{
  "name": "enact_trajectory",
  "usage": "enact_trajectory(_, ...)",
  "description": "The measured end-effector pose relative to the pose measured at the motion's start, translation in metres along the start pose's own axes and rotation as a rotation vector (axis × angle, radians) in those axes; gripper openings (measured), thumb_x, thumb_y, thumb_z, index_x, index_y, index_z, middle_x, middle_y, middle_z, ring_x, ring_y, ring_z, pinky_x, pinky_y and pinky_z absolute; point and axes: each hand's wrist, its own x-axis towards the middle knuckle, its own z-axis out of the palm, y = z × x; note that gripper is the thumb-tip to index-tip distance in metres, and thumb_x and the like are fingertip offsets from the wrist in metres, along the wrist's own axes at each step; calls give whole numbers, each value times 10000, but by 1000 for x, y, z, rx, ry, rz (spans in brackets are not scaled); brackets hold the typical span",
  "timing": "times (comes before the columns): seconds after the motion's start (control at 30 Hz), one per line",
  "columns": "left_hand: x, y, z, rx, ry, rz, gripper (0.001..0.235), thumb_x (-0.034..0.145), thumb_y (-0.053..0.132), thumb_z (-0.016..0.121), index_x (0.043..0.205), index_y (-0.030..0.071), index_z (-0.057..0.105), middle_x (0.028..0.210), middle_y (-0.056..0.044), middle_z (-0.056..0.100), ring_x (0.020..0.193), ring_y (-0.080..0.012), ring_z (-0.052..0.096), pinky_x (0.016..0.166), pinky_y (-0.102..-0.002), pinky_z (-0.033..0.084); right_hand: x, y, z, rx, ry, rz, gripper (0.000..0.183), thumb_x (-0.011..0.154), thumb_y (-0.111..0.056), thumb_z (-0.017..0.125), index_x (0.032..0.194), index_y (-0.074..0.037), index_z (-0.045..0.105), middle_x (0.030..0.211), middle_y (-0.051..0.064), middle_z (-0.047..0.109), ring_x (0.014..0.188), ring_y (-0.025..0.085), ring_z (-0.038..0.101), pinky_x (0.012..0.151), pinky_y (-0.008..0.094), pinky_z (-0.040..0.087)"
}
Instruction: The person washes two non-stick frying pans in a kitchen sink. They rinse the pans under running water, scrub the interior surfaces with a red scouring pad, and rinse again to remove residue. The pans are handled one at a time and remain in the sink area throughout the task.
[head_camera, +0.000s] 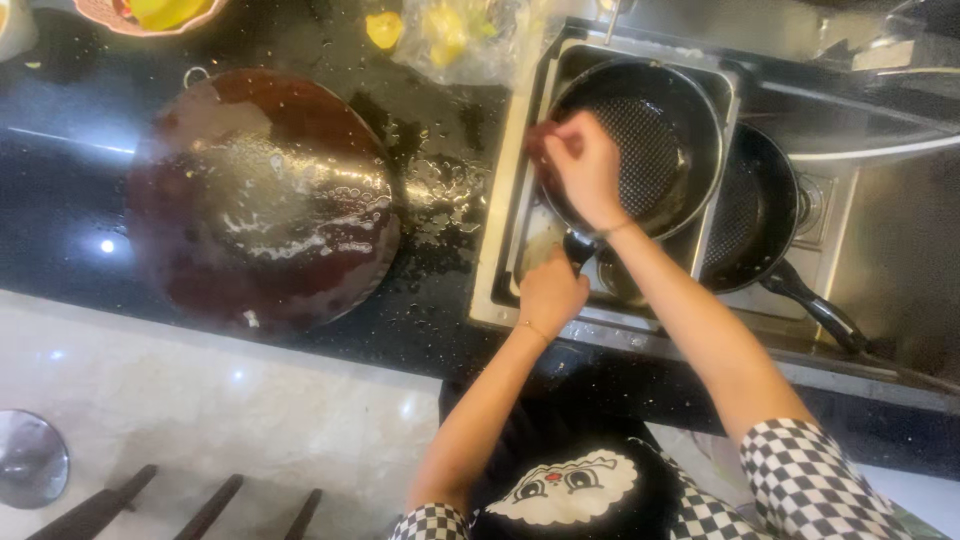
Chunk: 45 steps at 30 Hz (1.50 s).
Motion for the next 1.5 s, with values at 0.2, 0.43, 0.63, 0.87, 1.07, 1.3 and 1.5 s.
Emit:
enact_trajectory(0.2,1,0,-9,11,-7,9,473,832,262,689,1184,-31,570,972,-254,724,921,-459,701,873,-530,542,-44,-2,-18,90,1,149,159,941,-78,759,927,-14,614,851,45,662,758,108,635,671,270,521)
enact_trajectory(0.43,3,-6,-8,98,-75,-39,409,875,319,689,1094,-22,633,985,-262,724,950,-442,707,900,-514,553,-54,-11,-53,241,64,173,129,998,-29,731,995,-16,603,961,44,654,874,87,644,780,246,554)
enact_trajectory(0.63,4,-6,-6,66,-14,-13,386,851,269,683,1123,4,612,987,-228,728,932,-433,711,868,-523,550,5,-1,-37,74,168,-20,146,974,-9,712,1109,-13,656,1060,80,677,925,170,699,829,284,563)
enact_trajectory(0.87,4,-3,-7,92,6,-2,388,853,267,678,1130,7,601,942,-234,730,898,-437,715,840,-528,552,79,50,-10,-602,152,-480,50,919,-21,715,956,-25,681,947,117,610,889,291,594,821,401,492)
enact_trajectory(1.07,2,-6,-5,109,15,13,376,850,266,674,1099,-4,593,903,-254,724,878,-455,707,829,-544,547,93,105,-64,-1120,216,-456,38,875,-56,660,878,-53,622,936,110,571,891,275,593,805,403,496)
enact_trajectory(1.3,5,-8,1,98,39,12,346,853,262,661,1084,13,595,902,-251,726,886,-458,706,831,-552,544,22,116,-151,-1093,201,-347,65,918,-74,658,952,-38,615,991,135,585,873,297,598,781,406,511)
enact_trajectory(1.5,6,-8,1,84,35,6,371,844,258,666,1103,4,592,906,-259,725,893,-460,702,843,-555,541,-51,74,-160,-1195,-190,-270,60,941,-23,656,910,-45,609,889,135,591,777,286,609,705,399,515)
